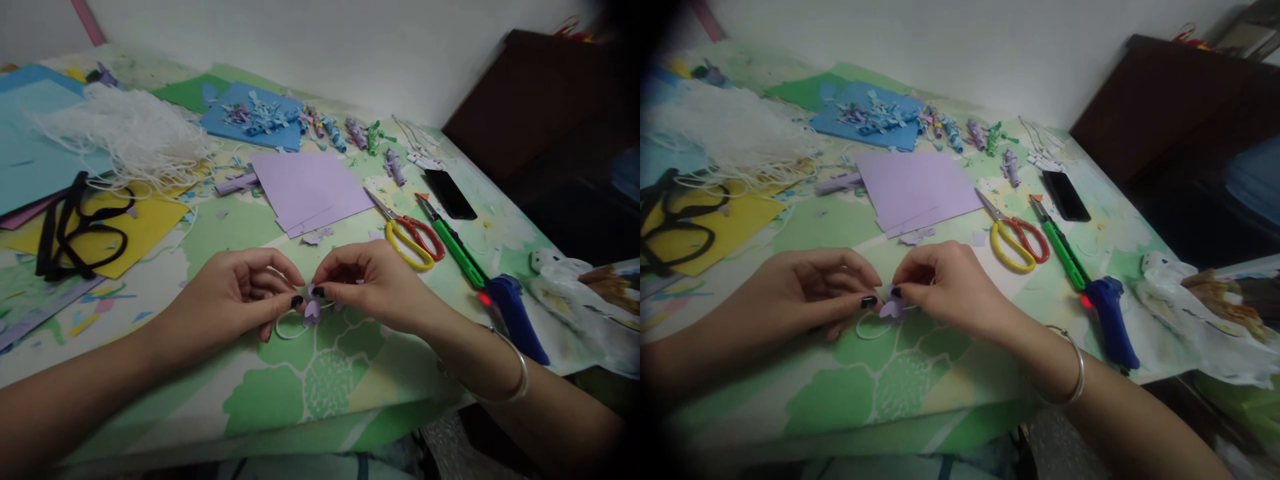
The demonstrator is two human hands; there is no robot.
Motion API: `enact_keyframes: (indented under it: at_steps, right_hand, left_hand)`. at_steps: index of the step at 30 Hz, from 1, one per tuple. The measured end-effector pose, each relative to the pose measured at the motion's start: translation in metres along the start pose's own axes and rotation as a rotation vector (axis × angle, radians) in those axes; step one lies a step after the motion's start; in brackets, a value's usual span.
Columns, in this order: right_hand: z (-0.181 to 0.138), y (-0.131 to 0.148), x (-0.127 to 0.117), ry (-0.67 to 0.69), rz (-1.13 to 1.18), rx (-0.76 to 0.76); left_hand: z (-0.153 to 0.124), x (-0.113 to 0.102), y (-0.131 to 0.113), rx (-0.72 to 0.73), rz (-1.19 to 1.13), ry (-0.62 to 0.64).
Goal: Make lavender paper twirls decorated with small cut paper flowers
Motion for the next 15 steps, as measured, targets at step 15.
enact_keyframes:
  at_steps: [15]
  right_hand:
    - [0.005,-0.002,0.009,0.068,-0.237,-0.041]
  left_hand:
    - [0.0,-0.004,-0.001,0.022,0.237,-0.037]
Point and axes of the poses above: each hand's wrist, its own z-axis towards the middle knuckle, its own x-axis out of the palm, y = z × x, the point moved 7 cm from there along z, towards the middle knuckle, and after that the axes turned 5 degrees about x, right-handed, at the moved point
